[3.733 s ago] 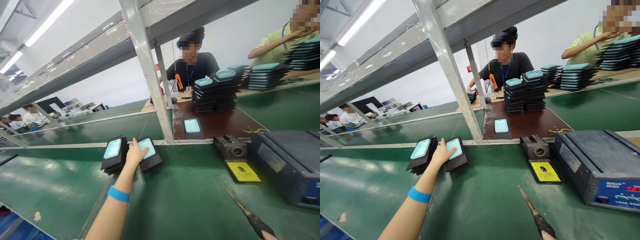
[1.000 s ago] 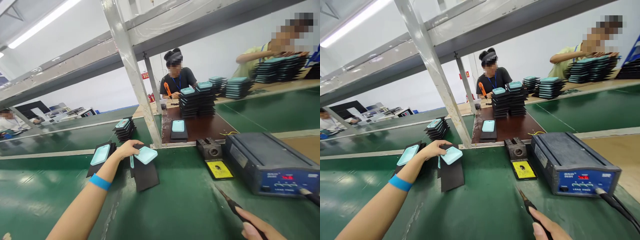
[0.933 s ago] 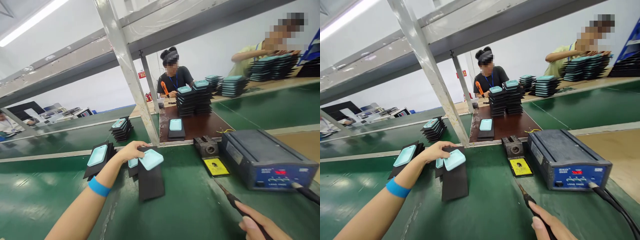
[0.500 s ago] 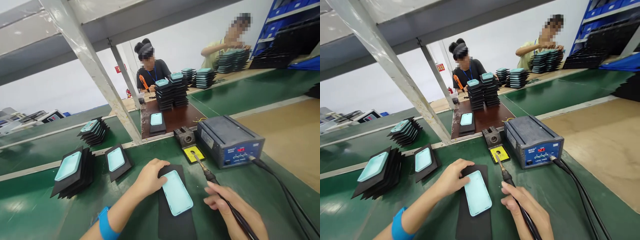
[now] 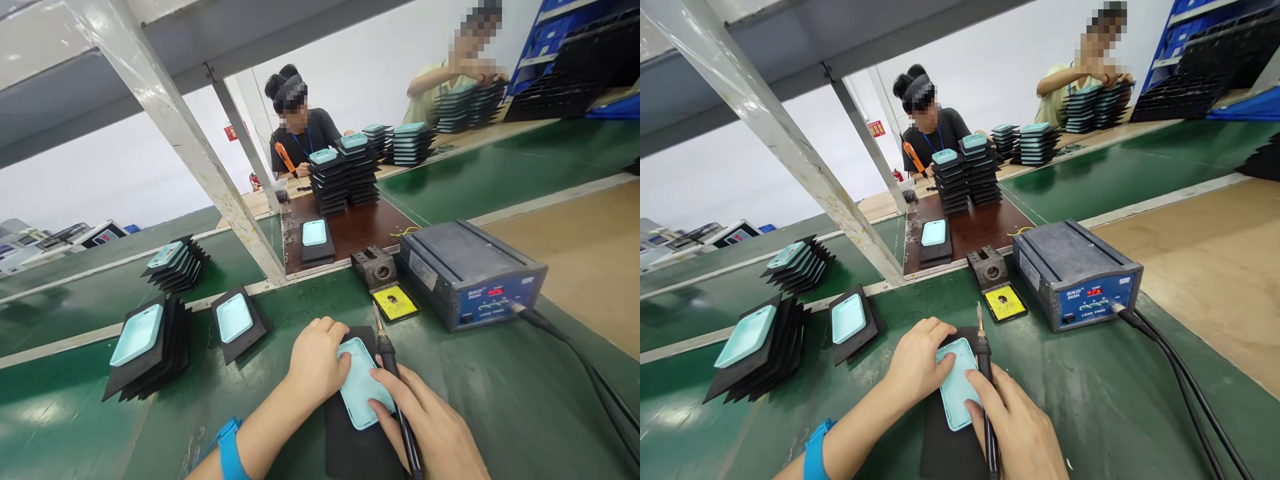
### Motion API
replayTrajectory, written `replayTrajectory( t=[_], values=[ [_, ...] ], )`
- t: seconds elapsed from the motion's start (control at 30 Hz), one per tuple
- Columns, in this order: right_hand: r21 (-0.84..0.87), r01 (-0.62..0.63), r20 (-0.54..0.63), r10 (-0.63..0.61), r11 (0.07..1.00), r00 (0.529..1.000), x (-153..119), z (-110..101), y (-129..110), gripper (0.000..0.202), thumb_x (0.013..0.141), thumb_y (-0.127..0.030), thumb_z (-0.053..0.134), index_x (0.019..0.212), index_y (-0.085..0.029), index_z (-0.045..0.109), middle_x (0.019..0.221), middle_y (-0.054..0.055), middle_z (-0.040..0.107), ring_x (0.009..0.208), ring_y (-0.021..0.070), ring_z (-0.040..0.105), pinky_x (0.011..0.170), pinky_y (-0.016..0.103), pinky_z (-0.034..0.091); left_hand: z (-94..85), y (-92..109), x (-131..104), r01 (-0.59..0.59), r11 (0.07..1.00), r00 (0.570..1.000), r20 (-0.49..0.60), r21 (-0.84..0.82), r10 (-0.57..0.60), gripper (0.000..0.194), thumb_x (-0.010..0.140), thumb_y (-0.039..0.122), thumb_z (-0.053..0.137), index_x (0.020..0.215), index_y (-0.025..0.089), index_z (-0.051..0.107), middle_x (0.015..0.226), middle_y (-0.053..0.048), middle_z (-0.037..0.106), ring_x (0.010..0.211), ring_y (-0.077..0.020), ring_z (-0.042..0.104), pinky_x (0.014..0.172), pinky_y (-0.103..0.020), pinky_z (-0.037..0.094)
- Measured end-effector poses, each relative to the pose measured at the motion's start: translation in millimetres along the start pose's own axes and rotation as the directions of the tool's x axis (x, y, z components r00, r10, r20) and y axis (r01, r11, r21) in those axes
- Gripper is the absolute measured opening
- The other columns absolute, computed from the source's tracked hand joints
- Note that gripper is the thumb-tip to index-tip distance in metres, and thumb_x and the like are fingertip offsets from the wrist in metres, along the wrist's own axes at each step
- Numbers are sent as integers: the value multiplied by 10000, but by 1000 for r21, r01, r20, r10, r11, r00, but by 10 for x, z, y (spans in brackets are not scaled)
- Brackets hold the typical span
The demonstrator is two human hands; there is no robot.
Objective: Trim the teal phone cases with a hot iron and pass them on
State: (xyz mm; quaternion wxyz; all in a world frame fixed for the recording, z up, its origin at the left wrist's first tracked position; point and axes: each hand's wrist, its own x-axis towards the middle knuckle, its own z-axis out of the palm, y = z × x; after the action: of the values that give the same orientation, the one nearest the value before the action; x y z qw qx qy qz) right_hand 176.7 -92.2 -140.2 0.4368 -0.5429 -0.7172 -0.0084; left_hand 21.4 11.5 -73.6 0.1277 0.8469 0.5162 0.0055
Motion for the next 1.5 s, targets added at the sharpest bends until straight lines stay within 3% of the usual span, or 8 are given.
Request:
replayTrajectory(
  t=[0.43, 0.73, 1.0, 1.5],
  values=[
    [-2, -15, 38, 15, 1000, 999, 20, 13, 38, 277, 982, -256, 447, 1246, -230, 525, 1102, 80, 621, 864, 174, 683, 651, 264, 573, -6, 78, 77, -12, 996, 997, 73, 93, 5, 414, 785, 133, 492, 1188, 206, 554, 1107, -90, 627, 1018, -274, 613, 814, -371, 473],
    [27, -49, 66, 47, 998, 997, 16, 10, 33, 266, 992, -259, 420, 1230, -240, 536, 1080, 74, 619, 847, 166, 674, 624, 254, 557, 78, 106, 34, -77, 980, 996, -33, 182, 84, 463, 806, 92, 470, 1254, 203, 509, 1084, -61, 611, 1003, -242, 582, 830, -366, 494],
    [27, -59, 92, 56, 998, 994, -3, 17, 39, 271, 987, -259, 428, 1232, -243, 542, 1051, 67, 608, 804, 166, 663, 608, 274, 553, 68, 44, 23, -111, 980, 990, -64, 167, 123, 501, 796, 87, 504, 1286, 186, 498, 1099, -61, 602, 1008, -232, 585, 836, -364, 519],
    [7, -40, 44, 39, 999, 998, -21, 53, 48, 276, 987, -254, 429, 1234, -236, 551, 1065, 84, 610, 843, 182, 668, 610, 273, 553, 183, -24, -14, -187, 964, 954, -200, 190, 224, 489, 798, 64, 518, 1274, 176, 498, 1027, -57, 627, 918, -234, 610, 770, -374, 544]
  ],
)
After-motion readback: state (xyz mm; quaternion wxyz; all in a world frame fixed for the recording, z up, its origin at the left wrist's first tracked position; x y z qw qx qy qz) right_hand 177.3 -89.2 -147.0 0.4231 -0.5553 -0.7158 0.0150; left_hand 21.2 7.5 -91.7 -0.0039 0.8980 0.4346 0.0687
